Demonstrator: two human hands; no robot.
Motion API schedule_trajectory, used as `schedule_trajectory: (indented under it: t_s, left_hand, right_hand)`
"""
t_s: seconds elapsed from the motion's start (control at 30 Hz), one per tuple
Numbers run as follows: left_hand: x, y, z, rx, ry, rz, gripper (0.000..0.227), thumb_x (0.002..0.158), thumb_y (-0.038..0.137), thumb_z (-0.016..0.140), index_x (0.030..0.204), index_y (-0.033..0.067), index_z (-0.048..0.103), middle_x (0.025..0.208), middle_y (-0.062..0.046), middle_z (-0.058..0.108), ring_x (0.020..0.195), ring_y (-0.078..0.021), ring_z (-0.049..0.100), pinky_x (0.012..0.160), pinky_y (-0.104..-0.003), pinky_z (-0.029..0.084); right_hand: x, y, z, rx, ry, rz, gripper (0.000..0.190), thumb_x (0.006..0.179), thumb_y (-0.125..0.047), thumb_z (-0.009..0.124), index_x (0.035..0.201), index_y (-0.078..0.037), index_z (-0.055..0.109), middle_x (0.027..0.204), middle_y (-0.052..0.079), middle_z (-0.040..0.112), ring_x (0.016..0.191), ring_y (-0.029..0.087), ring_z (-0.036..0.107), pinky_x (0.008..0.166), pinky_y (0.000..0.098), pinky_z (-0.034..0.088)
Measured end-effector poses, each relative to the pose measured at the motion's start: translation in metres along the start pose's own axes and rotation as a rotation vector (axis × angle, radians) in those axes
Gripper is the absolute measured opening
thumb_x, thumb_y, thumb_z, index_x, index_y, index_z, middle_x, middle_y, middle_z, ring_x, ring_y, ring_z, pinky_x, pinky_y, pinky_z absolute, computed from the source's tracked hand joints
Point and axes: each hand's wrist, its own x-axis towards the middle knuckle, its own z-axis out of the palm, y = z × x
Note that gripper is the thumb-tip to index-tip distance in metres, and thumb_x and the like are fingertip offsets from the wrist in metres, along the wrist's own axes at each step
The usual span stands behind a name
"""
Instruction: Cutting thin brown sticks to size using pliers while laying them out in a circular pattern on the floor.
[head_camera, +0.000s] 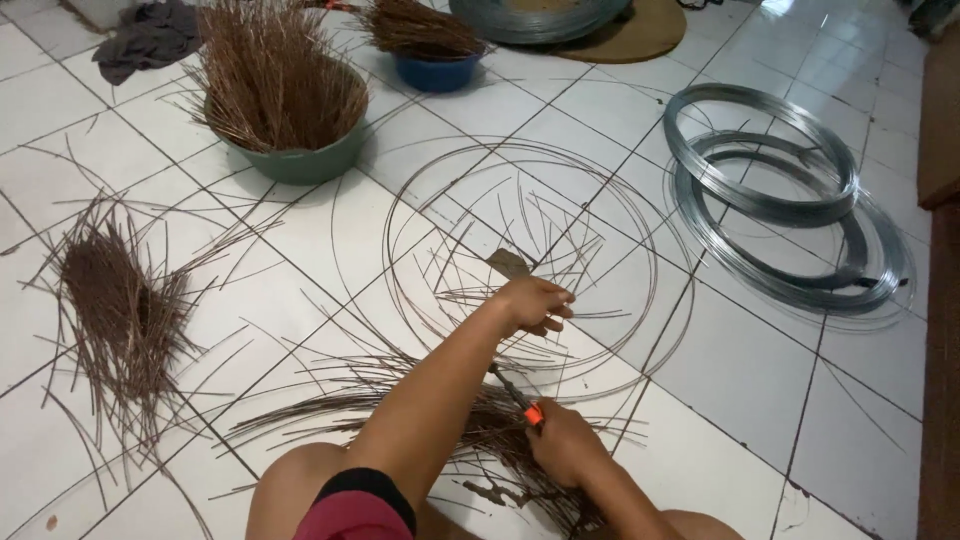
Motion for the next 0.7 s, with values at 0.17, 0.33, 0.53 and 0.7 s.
schedule_trajectory:
  t_s: [0.17, 0.33, 0.53, 0.7]
  left_hand:
    - [0.003, 0.008, 0.002, -0.011, -0.008, -0.01, 0.037, 0.105, 0.024, 0.054, 0.131, 0.0021, 0.067, 0.112, -0.013, 0.074, 0.089, -0.0207, 0.073, 0.067, -0.029, 0.06]
    - [0.006, 0.01, 0.002, -0.003, -0.012, -0.005, 0.036, 0.105, 0.026, 0.055, 0.13, 0.0051, 0.07, 0.112, -0.012, 0.074, 0.087, -0.0164, 0.07, 0.06, -0.023, 0.055]
    - [0.003, 0.011, 0.005, 0.007, -0.001, -0.009, 0.033, 0.107, 0.023, 0.051, 0.128, 0.0073, 0.07, 0.094, -0.005, 0.067, 0.074, -0.0094, 0.061, 0.052, -0.019, 0.044]
    - [0.004, 0.003, 0.007, 0.015, 0.059, 0.029, 0.03, 0.107, 0.03, 0.052, 0.117, 0.0124, 0.075, 0.079, -0.001, 0.056, 0.054, -0.0054, 0.035, 0.043, -0.018, 0.022]
  right_hand:
    - [-0.005, -0.003, -0.004, -0.004, -0.017, 0.019, 0.032, 0.1, -0.028, 0.053, 0.129, -0.014, 0.055, 0.113, 0.01, 0.072, 0.095, 0.026, 0.07, 0.083, 0.0402, 0.055]
    - [-0.003, -0.001, 0.009, 0.028, -0.003, -0.006, 0.029, 0.095, -0.024, 0.057, 0.121, -0.012, 0.059, 0.108, 0.013, 0.073, 0.093, 0.03, 0.071, 0.081, 0.0422, 0.056]
    - [-0.004, -0.002, 0.014, 0.034, -0.007, -0.028, 0.032, 0.096, -0.021, 0.057, 0.125, -0.01, 0.059, 0.109, 0.013, 0.072, 0.091, 0.028, 0.071, 0.079, 0.0405, 0.057]
    - [0.0, -0.002, 0.012, -0.062, -0.033, 0.031, 0.028, 0.097, -0.029, 0.059, 0.121, -0.016, 0.062, 0.109, 0.011, 0.073, 0.097, 0.03, 0.07, 0.083, 0.0435, 0.056]
